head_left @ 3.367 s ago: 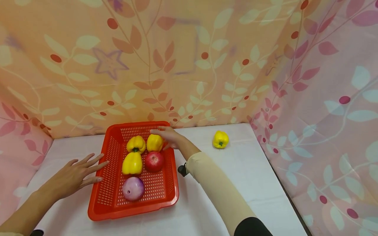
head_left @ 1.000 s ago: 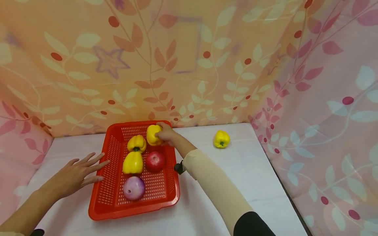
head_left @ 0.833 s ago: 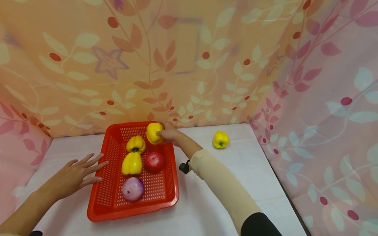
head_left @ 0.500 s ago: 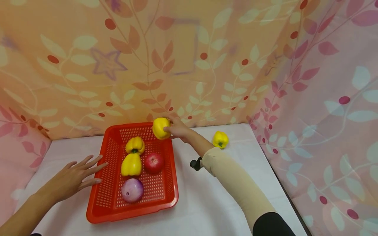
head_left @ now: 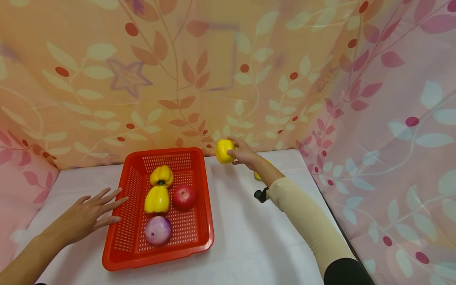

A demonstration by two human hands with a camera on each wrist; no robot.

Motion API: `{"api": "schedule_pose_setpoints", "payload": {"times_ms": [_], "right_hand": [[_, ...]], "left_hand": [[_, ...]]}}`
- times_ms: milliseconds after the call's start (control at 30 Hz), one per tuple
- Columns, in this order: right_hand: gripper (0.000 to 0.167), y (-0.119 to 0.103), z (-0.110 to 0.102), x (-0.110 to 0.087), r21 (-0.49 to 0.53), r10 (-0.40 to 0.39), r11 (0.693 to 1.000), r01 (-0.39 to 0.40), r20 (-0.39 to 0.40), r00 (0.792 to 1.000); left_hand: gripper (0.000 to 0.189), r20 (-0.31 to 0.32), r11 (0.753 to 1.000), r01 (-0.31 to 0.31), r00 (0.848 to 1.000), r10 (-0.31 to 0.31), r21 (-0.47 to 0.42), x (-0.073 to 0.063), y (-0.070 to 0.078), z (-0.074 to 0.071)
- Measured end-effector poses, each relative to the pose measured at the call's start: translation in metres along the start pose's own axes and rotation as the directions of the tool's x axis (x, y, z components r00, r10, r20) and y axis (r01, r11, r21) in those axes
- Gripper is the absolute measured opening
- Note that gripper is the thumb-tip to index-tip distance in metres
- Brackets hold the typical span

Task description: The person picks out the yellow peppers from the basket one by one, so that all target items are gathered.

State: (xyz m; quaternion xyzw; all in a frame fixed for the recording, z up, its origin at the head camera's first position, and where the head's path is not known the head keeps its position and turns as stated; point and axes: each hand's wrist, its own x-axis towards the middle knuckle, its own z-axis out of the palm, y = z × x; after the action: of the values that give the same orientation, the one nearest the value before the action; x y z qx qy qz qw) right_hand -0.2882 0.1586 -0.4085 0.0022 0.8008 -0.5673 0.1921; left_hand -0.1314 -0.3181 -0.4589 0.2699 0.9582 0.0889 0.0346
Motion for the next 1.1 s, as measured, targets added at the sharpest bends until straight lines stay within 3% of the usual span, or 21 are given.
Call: {"api": "schedule_pose_setpoints", "payload": {"times_ms": [233,500,700,1100], "right_hand": [[0.062,0.037,-0.024,0.000,0.004,0.062,0.998,-0.062,-0.066,0.996],[0.060,0.077,-0.027,0.005,0.003,0.077,0.997,-0.077,-0.118,0.990],[0.060,0.088,-0.022,0.005,0.039,0.107,0.994,-0.103,-0.132,0.985],[0.062,0.105,-0.016,0.004,-0.052,0.099,0.993,-0.107,-0.143,0.985]], "left_hand": [[0.064,-0.008,1.000,-0.002,1.000,0.002,0.012,-0.001,-0.001,0.001],[0.066,0.003,1.000,0.014,1.000,-0.014,-0.019,-0.002,-0.002,0.001],[0.066,0.002,1.000,0.012,1.000,-0.012,-0.013,-0.001,-0.001,0.001],[0.067,0.015,1.000,0.023,1.000,-0.023,-0.008,-0.001,-0.003,0.001]]}}
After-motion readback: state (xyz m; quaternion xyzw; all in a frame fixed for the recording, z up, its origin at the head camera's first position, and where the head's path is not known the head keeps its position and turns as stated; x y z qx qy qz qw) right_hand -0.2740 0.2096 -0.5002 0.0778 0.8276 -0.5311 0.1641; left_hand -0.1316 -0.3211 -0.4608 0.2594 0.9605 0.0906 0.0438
